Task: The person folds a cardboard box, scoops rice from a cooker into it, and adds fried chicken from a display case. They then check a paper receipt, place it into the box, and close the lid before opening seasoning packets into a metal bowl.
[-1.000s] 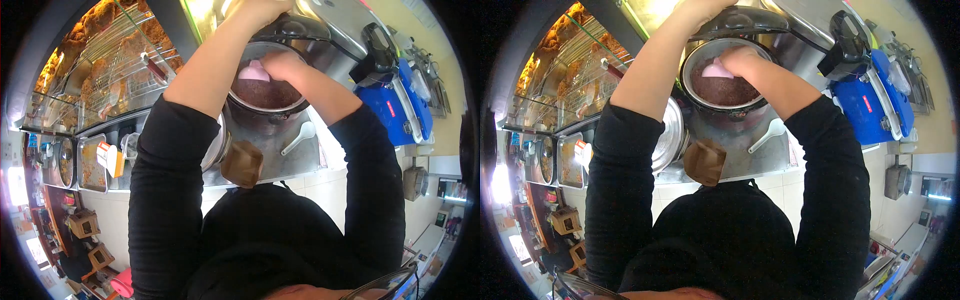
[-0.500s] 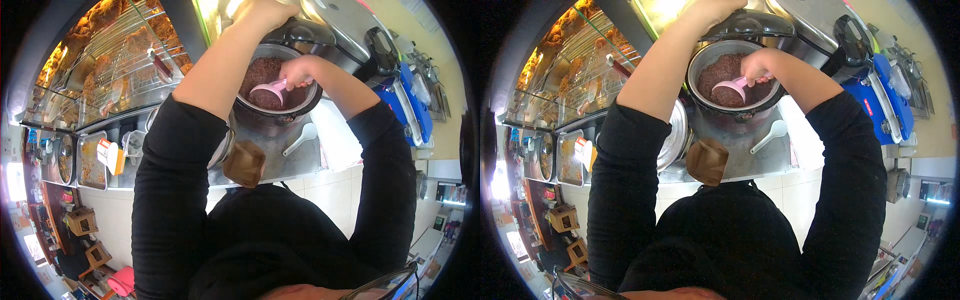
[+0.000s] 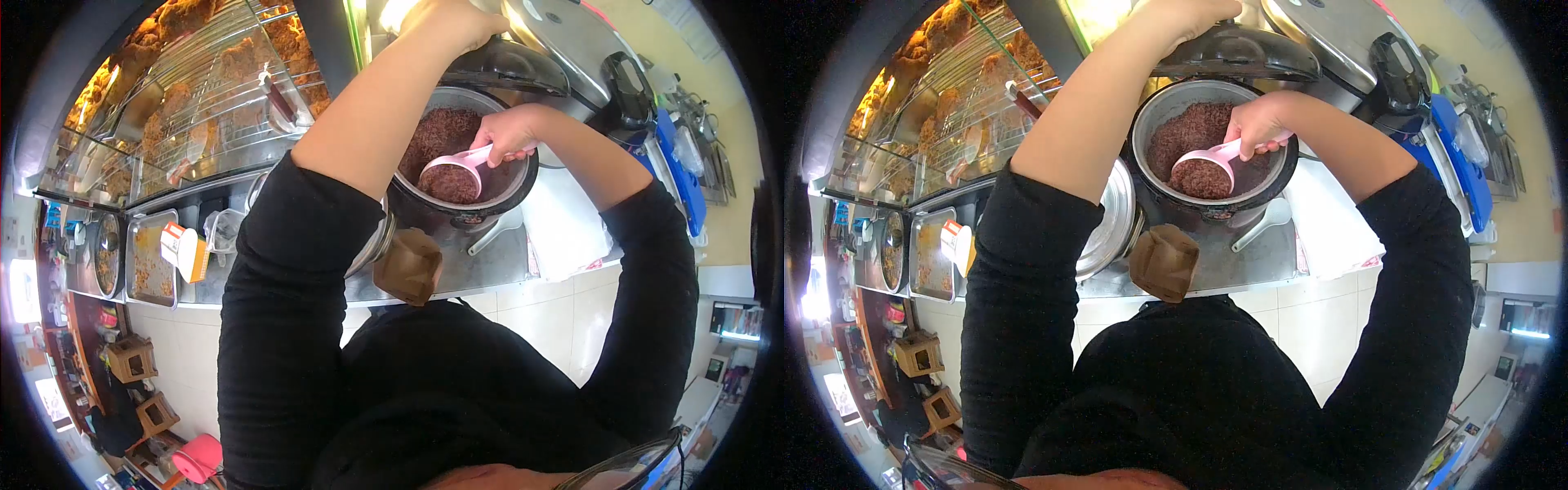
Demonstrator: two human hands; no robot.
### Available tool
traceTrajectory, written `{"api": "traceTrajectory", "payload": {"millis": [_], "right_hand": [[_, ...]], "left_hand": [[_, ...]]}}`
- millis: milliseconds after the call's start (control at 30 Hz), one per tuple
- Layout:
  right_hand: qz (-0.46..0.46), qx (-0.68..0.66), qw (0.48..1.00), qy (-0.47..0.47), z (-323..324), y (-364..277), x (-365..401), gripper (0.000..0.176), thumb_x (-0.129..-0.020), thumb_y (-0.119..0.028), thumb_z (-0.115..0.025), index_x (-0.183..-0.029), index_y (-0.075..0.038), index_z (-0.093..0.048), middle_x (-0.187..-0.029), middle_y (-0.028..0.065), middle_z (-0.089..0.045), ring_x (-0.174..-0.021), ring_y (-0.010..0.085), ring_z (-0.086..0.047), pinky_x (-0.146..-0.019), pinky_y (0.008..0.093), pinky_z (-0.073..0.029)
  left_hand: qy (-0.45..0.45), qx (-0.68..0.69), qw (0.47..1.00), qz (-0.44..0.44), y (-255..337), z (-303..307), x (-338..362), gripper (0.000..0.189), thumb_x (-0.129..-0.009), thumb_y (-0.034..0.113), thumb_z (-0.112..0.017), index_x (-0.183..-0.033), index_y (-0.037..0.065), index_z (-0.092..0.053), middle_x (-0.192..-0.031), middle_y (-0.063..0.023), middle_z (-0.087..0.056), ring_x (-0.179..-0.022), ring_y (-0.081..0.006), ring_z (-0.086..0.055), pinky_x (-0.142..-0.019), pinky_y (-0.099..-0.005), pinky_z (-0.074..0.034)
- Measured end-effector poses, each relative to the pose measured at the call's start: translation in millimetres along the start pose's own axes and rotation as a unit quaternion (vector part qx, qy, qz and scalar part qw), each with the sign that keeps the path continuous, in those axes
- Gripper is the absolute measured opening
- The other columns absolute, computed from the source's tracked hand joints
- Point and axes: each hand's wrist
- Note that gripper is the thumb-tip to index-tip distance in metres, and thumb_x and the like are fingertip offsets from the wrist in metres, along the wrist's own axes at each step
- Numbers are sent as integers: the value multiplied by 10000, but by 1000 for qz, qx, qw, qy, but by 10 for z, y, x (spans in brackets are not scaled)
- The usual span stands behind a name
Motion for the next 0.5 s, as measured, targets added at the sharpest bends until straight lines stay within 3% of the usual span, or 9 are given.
{"api": "traceTrajectory", "payload": {"millis": [167,233,300,400,500], "right_hand": [[-1,-104,994,11,19,204,236,362,-826,-172,-611,-1188,-159,-609,-601,-38,-484,-455,59,-412,-404,252,-302],[-1,-155,986,57,2,318,356,391,-842,-204,-599,-1229,-159,-578,-611,-39,-483,-463,58,-403,-407,247,-302],[-2,-204,974,102,-60,475,426,362,-854,-234,-590,-1203,-140,-571,-628,-39,-478,-476,55,-390,-408,247,-301],[-6,-325,939,111,-251,666,433,436,-874,-251,-595,-1290,-147,-512,-602,-44,-475,-451,33,-396,-375,206,-287],[30,-418,901,115,-482,690,489,313,-898,-254,-584,-1185,-136,-540,-647,-32,-497,-453,22,-396,-369,187,-276]], "left_hand": [[-20,43,999,-18,-44,44,61,730,-617,502,-695,-954,-142,-639,-913,-275,-661,-870,-332,-668,-768,-381,-515],[-6,63,998,-29,-154,-78,-2,769,-633,509,-703,-1007,-158,-619,-941,-273,-657,-880,-327,-662,-772,-378,-512],[-35,100,994,-12,-215,-136,-27,787,-657,499,-714,-1059,-167,-593,-985,-269,-648,-898,-315,-652,-775,-371,-507],[-64,129,990,-13,-326,-190,-93,787,-692,476,-723,-1107,-174,-567,-1032,-262,-636,-922,-302,-641,-779,-363,-502],[-78,160,984,-25,-387,-249,-112,765,-719,461,-717,-1127,-167,-562,-1054,-252,-633,-934,-296,-636,-786,-363,-498]]}}
Point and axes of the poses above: each hand's wrist, its own x-axis away from the middle knuckle, its own z-axis out of the back of the hand, y = z × x
